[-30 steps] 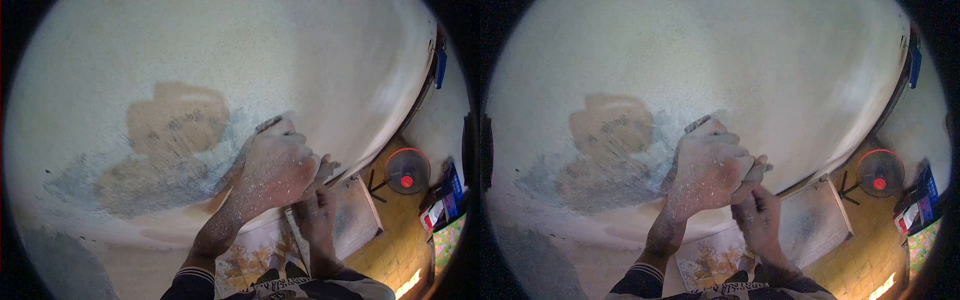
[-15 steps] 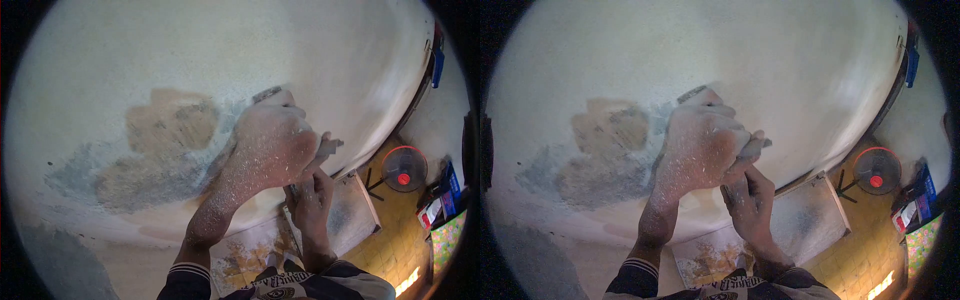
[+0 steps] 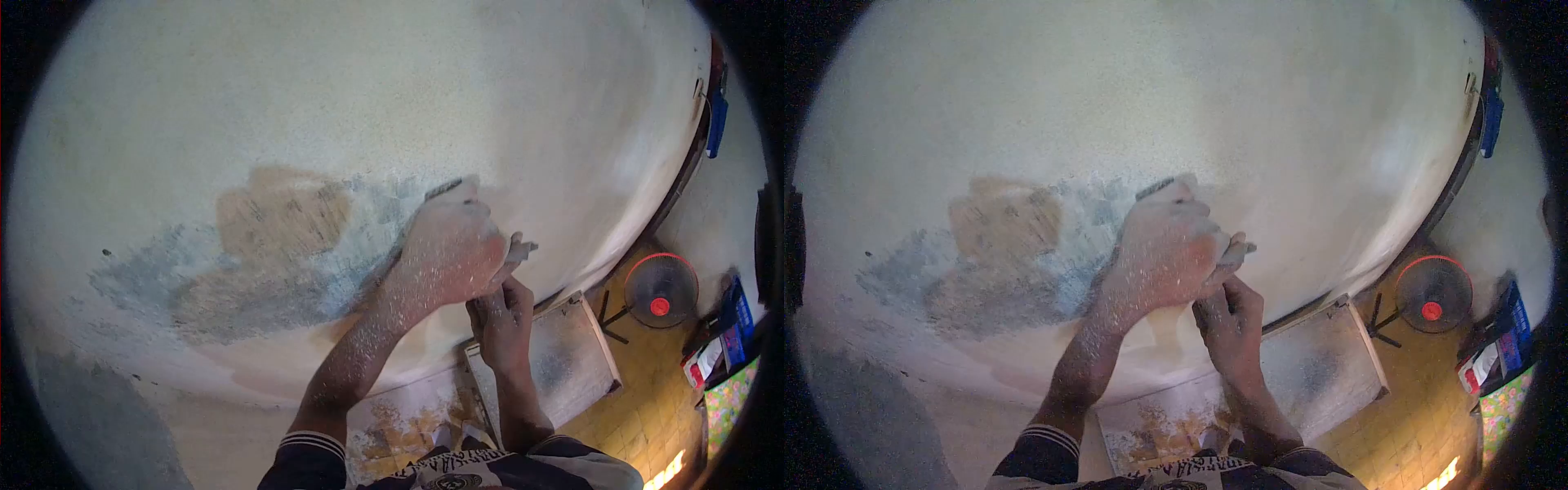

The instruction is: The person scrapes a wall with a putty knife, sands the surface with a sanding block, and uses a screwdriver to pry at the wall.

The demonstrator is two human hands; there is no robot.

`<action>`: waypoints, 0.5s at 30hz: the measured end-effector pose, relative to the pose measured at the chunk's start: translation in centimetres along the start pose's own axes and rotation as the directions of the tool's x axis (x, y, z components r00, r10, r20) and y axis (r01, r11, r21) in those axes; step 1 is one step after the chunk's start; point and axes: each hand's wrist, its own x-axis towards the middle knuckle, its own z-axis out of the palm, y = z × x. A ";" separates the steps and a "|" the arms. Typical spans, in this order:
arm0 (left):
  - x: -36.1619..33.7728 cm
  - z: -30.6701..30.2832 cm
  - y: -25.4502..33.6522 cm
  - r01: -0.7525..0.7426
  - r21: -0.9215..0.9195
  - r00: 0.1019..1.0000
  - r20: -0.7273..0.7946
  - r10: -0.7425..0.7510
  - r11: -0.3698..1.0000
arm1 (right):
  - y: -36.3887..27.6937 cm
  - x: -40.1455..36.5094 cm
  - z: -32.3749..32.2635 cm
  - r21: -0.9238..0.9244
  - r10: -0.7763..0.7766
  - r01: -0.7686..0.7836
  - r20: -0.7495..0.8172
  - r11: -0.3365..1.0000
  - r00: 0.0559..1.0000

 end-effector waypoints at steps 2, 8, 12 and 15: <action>0.4 -0.6 -0.2 0.003 -0.045 1.000 -0.018 -0.004 0.999 | -0.7 0.3 0.5 -0.001 -0.033 0.033 -0.038 0.999 0.999; -3.8 2.6 2.0 0.049 -0.242 0.961 -0.252 -0.112 0.969 | 0.7 -3.5 -0.9 -0.134 0.043 -0.041 0.008 0.990 0.999; -11.1 10.3 6.7 0.238 -0.531 0.838 -0.311 -0.449 0.813 | 1.8 -8.3 -3.8 -0.250 0.306 -0.289 0.030 0.924 0.952; -15.5 13.1 10.3 0.293 -0.667 0.817 -0.197 -0.541 0.685 | 4.7 -10.7 -6.5 -0.483 0.321 -0.247 0.075 0.840 0.944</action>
